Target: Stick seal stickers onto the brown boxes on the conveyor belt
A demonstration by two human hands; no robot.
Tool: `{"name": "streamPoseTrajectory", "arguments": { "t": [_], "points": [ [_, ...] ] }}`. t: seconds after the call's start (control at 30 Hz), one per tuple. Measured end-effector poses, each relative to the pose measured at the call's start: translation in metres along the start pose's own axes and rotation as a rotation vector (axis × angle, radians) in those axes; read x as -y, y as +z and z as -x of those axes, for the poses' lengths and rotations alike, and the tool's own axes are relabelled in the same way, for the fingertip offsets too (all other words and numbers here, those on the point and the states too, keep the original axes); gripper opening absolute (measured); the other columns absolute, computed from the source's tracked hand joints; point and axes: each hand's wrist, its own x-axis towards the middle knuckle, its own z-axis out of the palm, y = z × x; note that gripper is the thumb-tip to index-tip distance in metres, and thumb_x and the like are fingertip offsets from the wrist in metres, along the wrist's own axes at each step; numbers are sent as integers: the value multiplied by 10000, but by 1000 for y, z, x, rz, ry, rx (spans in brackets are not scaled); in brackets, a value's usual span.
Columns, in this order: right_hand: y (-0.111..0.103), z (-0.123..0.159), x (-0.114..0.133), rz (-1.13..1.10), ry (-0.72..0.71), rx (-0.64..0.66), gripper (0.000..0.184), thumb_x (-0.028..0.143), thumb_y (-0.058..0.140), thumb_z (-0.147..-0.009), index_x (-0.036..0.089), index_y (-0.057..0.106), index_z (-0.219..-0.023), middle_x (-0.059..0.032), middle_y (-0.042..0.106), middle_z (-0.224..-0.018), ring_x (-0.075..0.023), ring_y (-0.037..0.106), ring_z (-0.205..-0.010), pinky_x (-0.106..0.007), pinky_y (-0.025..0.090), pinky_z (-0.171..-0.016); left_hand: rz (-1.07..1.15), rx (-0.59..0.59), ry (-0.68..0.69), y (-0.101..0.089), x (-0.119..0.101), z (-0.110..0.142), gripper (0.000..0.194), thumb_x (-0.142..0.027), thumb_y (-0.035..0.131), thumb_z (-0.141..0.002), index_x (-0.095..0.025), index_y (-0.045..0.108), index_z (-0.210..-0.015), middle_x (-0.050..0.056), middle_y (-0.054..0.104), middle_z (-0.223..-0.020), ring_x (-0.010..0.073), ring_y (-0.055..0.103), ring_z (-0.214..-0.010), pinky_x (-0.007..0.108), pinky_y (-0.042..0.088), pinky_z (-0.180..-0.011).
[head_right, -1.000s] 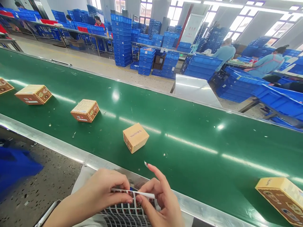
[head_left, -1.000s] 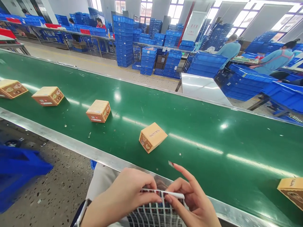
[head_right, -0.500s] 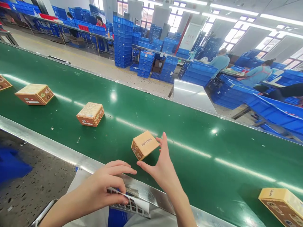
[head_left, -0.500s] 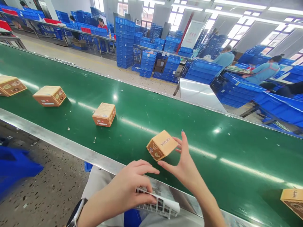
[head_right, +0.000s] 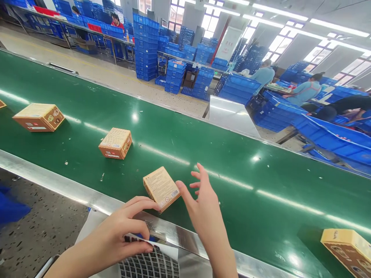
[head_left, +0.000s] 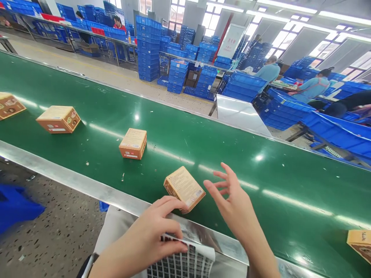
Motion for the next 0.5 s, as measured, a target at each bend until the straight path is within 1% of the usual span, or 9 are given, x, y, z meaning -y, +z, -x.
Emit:
{"name": "streamPoseTrajectory", "arguments": {
  "t": [0.07, 0.1, 0.17, 0.2, 0.27, 0.37, 0.43, 0.5],
  "points": [
    [-3, -5, -10, -166, 30, -28, 632, 655, 662, -790, 214, 642, -1242, -143, 666, -1243, -304, 655, -999, -415, 533, -780, -32, 14, -3, 4, 2, -5, 171, -214, 867, -747, -178, 709, -694, 98, 580, -1433, 334, 505, -1344, 481, 484, -1076],
    [-3, -7, -15, -270, 58, -39, 551, 643, 690, -781, 230, 688, -1147, -124, 662, -1264, -304, 640, -1056, -423, 527, -843, -51, 28, -6, 7, 4, -8, 165, -212, 863, -751, -175, 713, -693, 101, 525, -1490, 372, 428, -1405, 536, 442, -1109],
    [0, -11, -22, -486, 136, -56, 475, 634, 755, -738, 240, 739, -1003, -95, 658, -1292, -296, 620, -1109, -430, 498, -940, -69, 74, -23, 11, 7, -15, 166, -204, 854, -759, -163, 713, -680, 94, 414, -1572, 431, 257, -1484, 619, 349, -1154],
    [3, -12, -24, -581, 177, -49, 465, 626, 796, -701, 235, 753, -949, -88, 661, -1293, -291, 619, -1112, -423, 488, -963, -62, 103, -40, 13, 10, -19, 170, -195, 848, -763, -157, 711, -671, 88, 379, -1591, 445, 190, -1499, 635, 317, -1167],
    [9, -15, -24, -721, 259, 11, 481, 599, 868, -623, 219, 773, -903, -92, 685, -1256, -285, 628, -1091, -393, 502, -939, -2, 156, -71, 15, 14, -27, 181, -185, 845, -763, -151, 705, -653, 78, 374, -1593, 444, 135, -1508, 613, 314, -1179],
    [17, -15, -20, -799, 382, 112, 568, 575, 912, -560, 188, 786, -957, -110, 747, -1085, -275, 669, -952, -338, 544, -769, 153, 189, -82, 12, 18, -39, 172, -205, 840, -769, -164, 715, -659, 58, 416, -1571, 402, 143, -1516, 530, 371, -1175],
    [19, -13, -19, -790, 421, 90, 588, 570, 913, -555, 173, 787, -970, -109, 763, -991, -266, 680, -868, -318, 543, -696, 237, 194, -68, 8, 19, -46, 156, -210, 838, -769, -178, 724, -669, 41, 440, -1557, 375, 156, -1520, 509, 355, -1189],
    [20, -10, -21, -772, 422, 25, 545, 559, 908, -559, 169, 789, -920, -109, 765, -989, -269, 685, -868, -317, 549, -702, 284, 208, -50, 5, 18, -52, 154, -204, 836, -767, -187, 724, -663, 26, 457, -1546, 362, 172, -1519, 509, 321, -1207]
  ]
}}
